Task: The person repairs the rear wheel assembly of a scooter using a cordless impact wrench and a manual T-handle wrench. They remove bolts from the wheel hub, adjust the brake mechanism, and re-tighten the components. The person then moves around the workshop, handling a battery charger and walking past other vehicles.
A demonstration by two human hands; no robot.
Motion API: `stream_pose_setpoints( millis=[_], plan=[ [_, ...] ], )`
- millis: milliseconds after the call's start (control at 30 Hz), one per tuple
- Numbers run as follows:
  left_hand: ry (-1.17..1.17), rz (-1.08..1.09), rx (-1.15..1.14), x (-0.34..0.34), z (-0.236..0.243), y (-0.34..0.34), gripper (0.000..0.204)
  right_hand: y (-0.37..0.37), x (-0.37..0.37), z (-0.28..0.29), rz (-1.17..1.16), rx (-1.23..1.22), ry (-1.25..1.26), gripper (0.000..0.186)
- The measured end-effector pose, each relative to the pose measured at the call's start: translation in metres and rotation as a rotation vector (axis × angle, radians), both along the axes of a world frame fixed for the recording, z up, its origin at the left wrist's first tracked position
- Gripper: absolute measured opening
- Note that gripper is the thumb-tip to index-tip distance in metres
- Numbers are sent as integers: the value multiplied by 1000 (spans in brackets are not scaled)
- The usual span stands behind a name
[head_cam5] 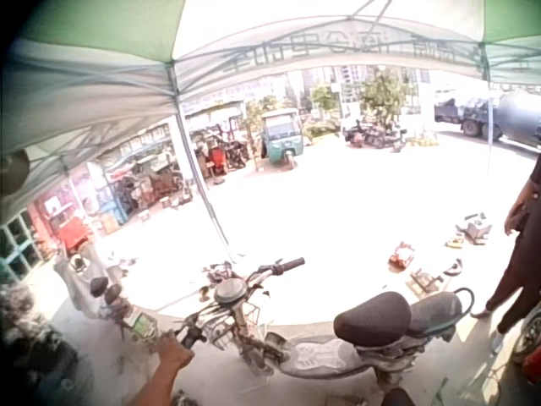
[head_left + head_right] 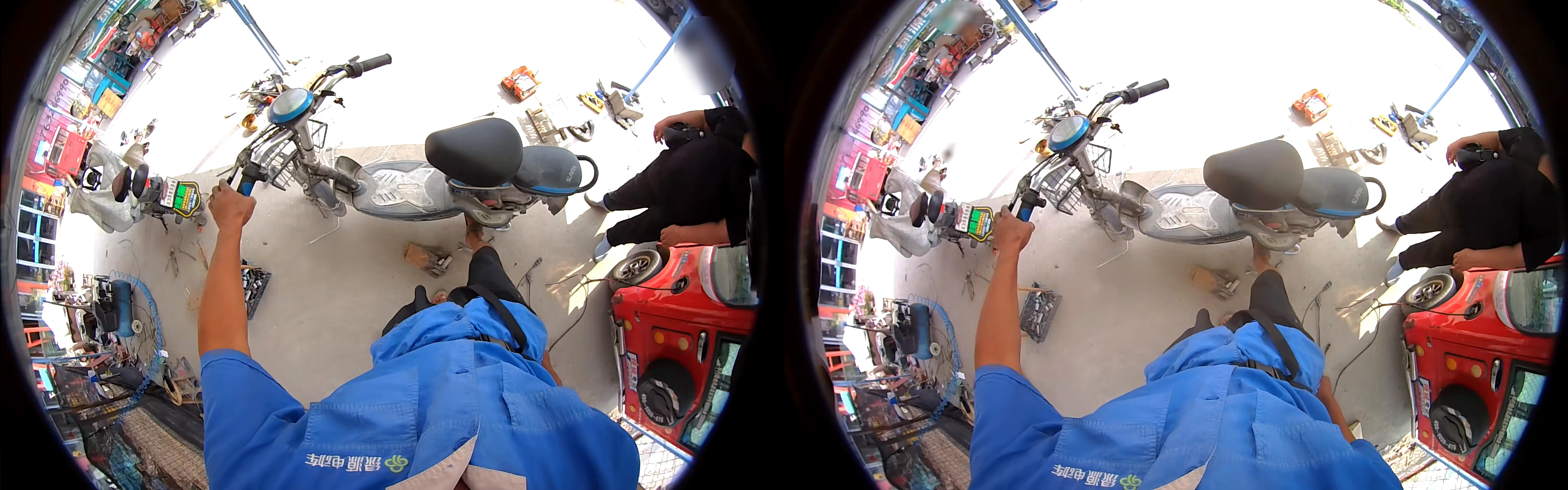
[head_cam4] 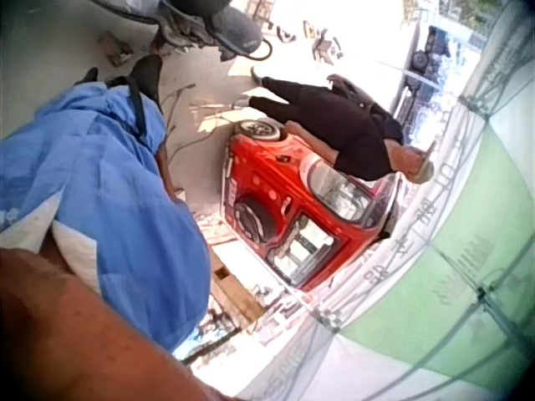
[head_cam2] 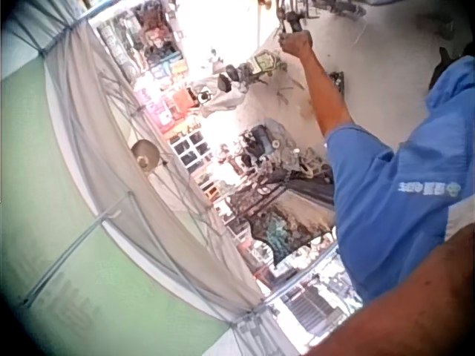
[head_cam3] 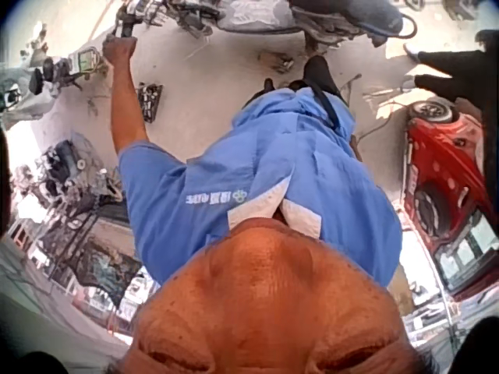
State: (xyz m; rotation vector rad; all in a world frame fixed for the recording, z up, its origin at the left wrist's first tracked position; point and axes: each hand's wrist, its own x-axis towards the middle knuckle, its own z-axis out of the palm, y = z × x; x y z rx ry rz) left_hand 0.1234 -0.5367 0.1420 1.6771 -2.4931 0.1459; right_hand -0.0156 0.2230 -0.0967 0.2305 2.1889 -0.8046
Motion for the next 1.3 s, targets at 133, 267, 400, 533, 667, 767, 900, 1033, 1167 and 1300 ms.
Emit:
stream_pose_setpoints(
  millis=[133, 267, 400, 533, 667, 767, 900, 1033, 1167, 1300],
  plan=[
    [5, 39, -7, -1, 5, 5, 47, -3, -5, 3, 24, 6, -19, 18],
    [-23, 95, 55, -3, 11, 12, 38, -7, -9, 7, 40, 14, -30, 18],
    [32, 94, 86, -2, 11, 10, 39, -13, -16, 9, 52, 12, -42, 18],
    [88, 11, -69, 11, -20, -8, 56, -21, -25, 10, 78, 14, -50, 18],
    [45, 43, 62, 5, -9, -5, 65, -24, -32, 12, 90, 20, -56, 18],
    [48, 44, 68, 6, -6, -5, 58, -28, -37, 12, 101, 22, -60, 18],
    [43, 80, 66, 0, 5, 4, 45, -33, -44, 13, 116, 23, -64, 18],
    [35, 115, 134, -2, 12, 5, 39, -39, -49, 15, 125, 21, -68, 19],
    [66, 101, 143, 0, 7, 2, 41, -42, -52, 17, 126, 24, -74, 19],
    [146, -15, -27, 8, -14, -6, 56, -47, -58, 17, 142, 25, -81, 19]
  ],
)
